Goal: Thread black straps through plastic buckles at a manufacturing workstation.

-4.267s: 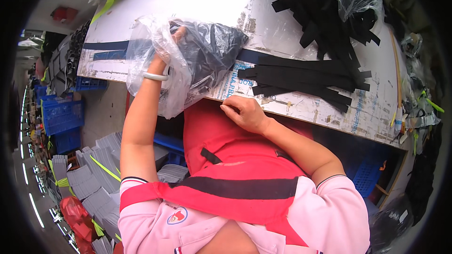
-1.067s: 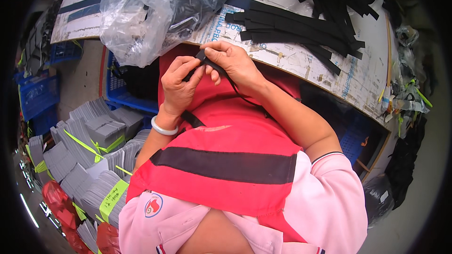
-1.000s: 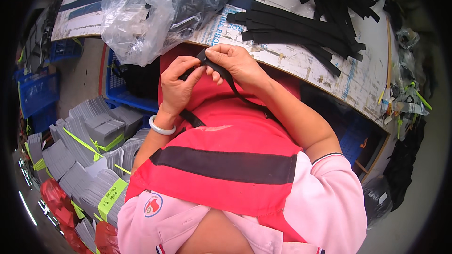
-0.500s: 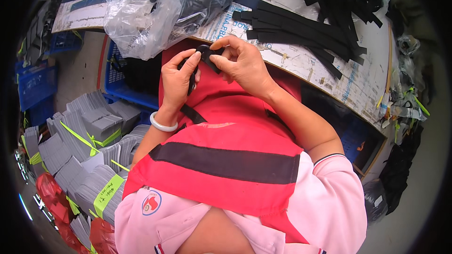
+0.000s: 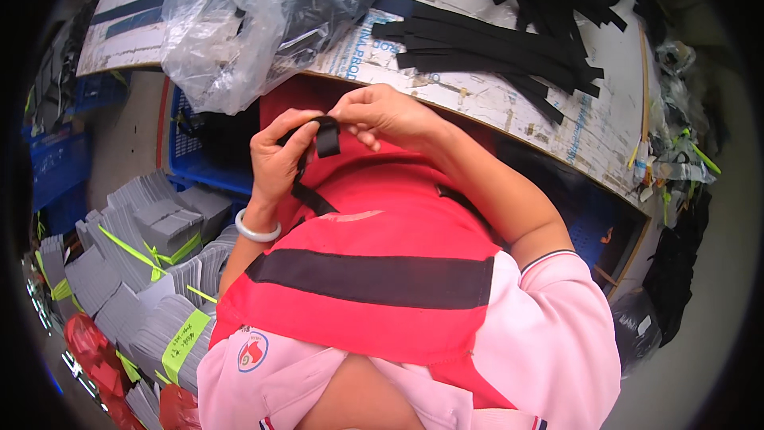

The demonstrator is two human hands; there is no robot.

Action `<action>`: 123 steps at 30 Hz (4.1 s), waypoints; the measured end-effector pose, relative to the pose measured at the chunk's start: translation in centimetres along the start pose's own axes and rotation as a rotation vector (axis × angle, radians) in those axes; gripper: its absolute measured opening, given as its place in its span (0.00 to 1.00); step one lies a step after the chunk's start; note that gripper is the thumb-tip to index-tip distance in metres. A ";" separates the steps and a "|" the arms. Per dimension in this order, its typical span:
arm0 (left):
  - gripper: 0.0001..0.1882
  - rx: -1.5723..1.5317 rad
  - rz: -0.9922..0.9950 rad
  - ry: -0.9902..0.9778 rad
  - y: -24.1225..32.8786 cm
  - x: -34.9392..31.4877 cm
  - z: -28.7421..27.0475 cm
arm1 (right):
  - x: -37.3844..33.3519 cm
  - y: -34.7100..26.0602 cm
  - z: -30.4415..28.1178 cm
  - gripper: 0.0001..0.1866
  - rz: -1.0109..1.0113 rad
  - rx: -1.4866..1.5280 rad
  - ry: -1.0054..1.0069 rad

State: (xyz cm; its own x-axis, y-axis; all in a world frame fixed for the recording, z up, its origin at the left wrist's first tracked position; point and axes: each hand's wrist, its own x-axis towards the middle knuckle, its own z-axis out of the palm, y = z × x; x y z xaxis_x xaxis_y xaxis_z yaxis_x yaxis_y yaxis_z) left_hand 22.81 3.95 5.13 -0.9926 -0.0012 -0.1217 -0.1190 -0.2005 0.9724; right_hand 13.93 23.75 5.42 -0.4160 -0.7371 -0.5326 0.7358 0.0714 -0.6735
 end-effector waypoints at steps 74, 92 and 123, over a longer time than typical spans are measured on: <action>0.09 0.452 0.345 0.209 -3.4 -0.1 1.9 | -0.9 2.2 5.5 0.20 -0.394 0.157 0.302; 0.08 0.499 0.432 0.084 -4.0 -0.1 0.5 | 0.0 3.0 3.3 0.20 -0.226 0.018 0.230; 0.07 0.080 0.061 0.289 -2.0 -1.8 0.4 | 0.0 1.4 4.9 0.13 -0.317 -0.159 0.327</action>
State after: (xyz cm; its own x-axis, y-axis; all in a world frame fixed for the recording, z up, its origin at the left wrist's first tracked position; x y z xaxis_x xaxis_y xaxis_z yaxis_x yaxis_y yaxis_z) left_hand 24.85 4.74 3.47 -0.9510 -0.2918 -0.1027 -0.0721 -0.1136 0.9909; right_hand 17.60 20.58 6.94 -0.7716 -0.4907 -0.4047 0.4655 -0.0021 -0.8851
